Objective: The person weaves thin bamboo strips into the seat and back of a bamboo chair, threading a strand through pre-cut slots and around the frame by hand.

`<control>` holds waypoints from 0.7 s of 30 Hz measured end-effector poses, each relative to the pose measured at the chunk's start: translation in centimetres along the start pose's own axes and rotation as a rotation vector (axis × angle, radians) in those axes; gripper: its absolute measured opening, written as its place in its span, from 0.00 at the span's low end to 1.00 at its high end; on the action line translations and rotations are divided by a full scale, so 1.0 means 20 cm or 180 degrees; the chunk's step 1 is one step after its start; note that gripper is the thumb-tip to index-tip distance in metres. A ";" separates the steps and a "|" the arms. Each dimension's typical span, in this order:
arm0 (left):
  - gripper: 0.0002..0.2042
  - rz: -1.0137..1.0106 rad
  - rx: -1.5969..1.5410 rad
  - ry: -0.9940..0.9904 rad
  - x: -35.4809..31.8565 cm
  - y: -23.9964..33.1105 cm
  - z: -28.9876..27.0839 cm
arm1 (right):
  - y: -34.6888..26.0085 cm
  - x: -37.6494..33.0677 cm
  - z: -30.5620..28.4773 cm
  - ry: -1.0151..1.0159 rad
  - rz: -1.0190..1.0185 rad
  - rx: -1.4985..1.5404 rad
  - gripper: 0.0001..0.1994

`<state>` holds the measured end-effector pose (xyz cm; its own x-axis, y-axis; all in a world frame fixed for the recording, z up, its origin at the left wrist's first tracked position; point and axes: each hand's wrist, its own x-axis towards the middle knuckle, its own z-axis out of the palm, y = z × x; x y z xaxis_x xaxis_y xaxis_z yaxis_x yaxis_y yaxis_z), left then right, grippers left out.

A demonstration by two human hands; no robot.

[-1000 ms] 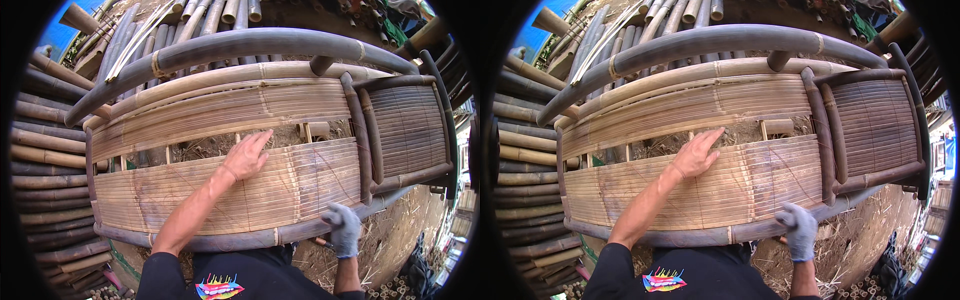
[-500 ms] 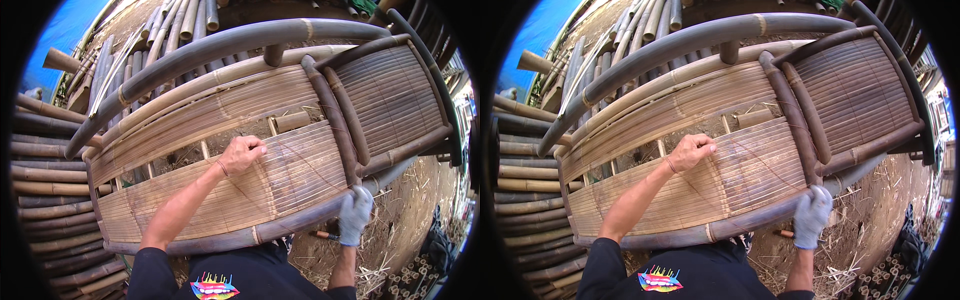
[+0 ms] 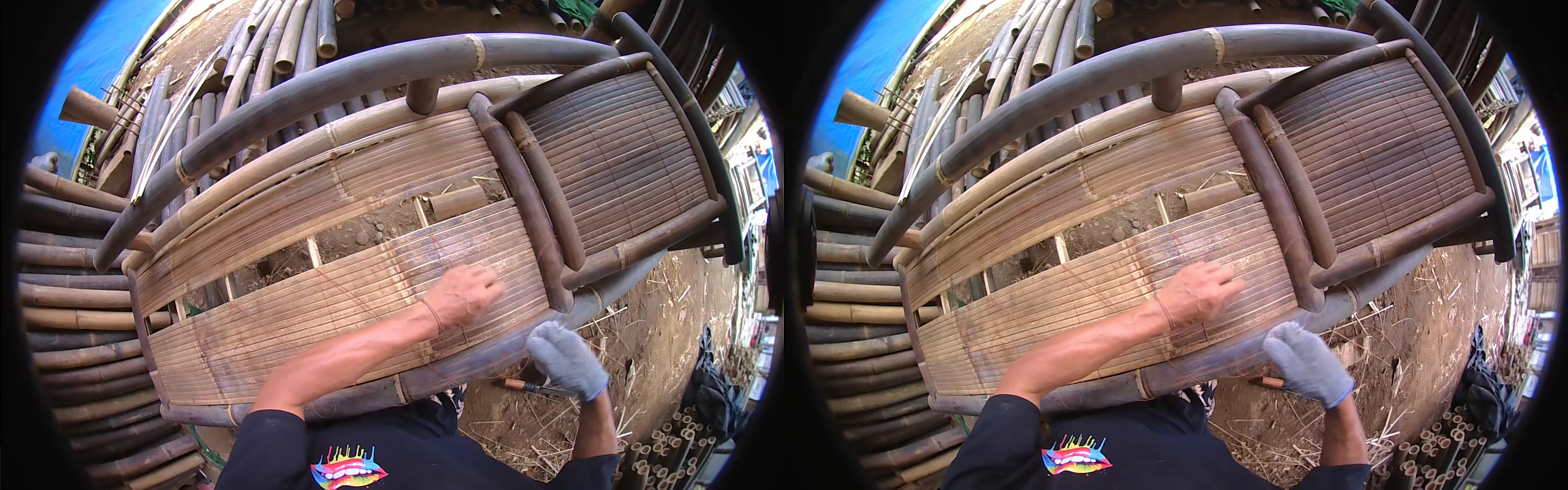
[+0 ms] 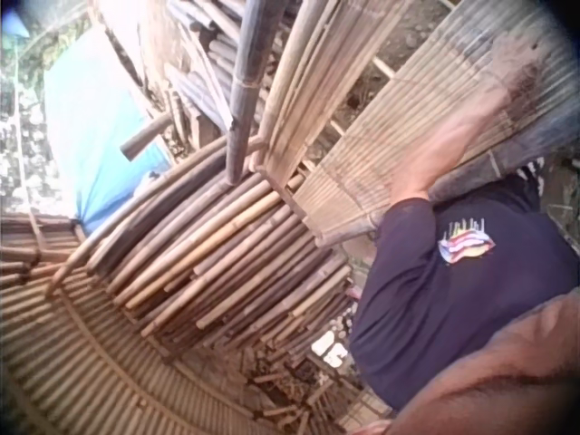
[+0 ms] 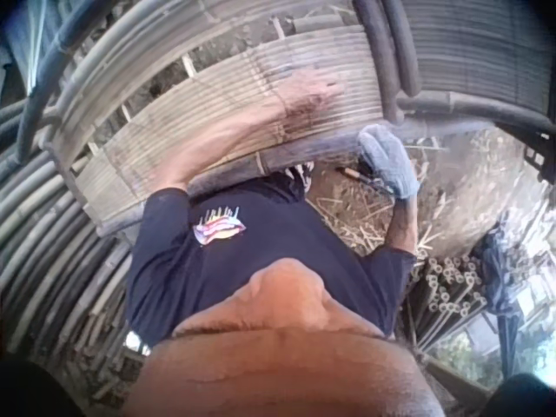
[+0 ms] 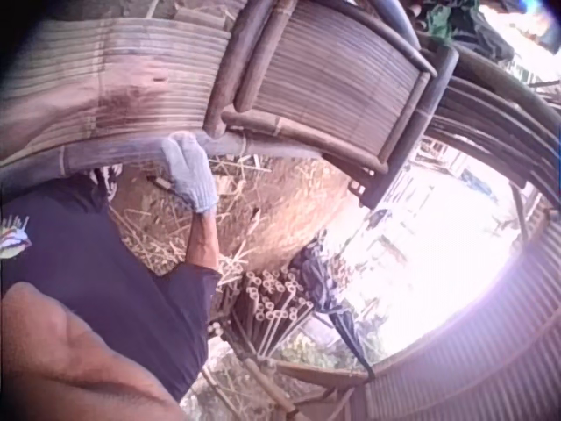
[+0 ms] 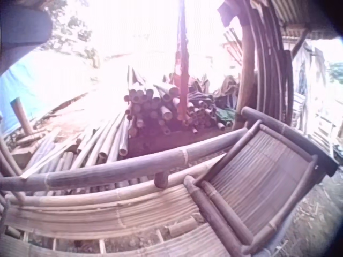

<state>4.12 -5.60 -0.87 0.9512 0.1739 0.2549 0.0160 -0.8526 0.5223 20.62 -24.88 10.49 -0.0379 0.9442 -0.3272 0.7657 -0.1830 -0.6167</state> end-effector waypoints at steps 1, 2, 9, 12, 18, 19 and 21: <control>0.05 -0.0118 0.0007 -0.0016 0.01 -0.01 -0.05 | 0.04 0.01 -0.07 0.0139 -0.0828 -0.0467 0.10; 0.05 -0.0239 0.0013 -0.0029 0.00 -0.04 -0.11 | 0.02 0.00 -0.10 0.0616 -0.0070 0.0255 0.17; 0.07 -0.0466 -0.0714 0.0512 0.11 -0.02 -0.33 | -0.21 0.48 0.09 0.0380 0.0909 -0.0333 0.45; 0.09 -0.0722 -0.0517 0.0867 0.12 -0.06 -0.45 | -0.28 0.56 0.29 0.0055 0.0880 0.2764 0.44; 0.12 -0.0823 -0.0355 -0.0110 0.14 -0.19 -0.57 | -0.19 0.19 0.04 0.1342 0.0125 0.5276 0.34; 0.12 -0.0832 -0.0386 -0.0417 0.12 -0.20 -0.58 | -0.06 0.07 -0.02 0.1771 -0.0096 0.5102 0.30; 0.21 -0.0717 -0.0607 -0.1183 0.11 -0.20 -0.46 | 0.10 -0.13 -0.21 0.2297 -0.0677 0.4329 0.19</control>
<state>3.24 2.83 5.08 0.9769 0.1266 -0.1722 0.2109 -0.7022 0.6801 24.99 -26.66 13.05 0.5456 0.8380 0.0029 -0.3669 0.2420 -0.8982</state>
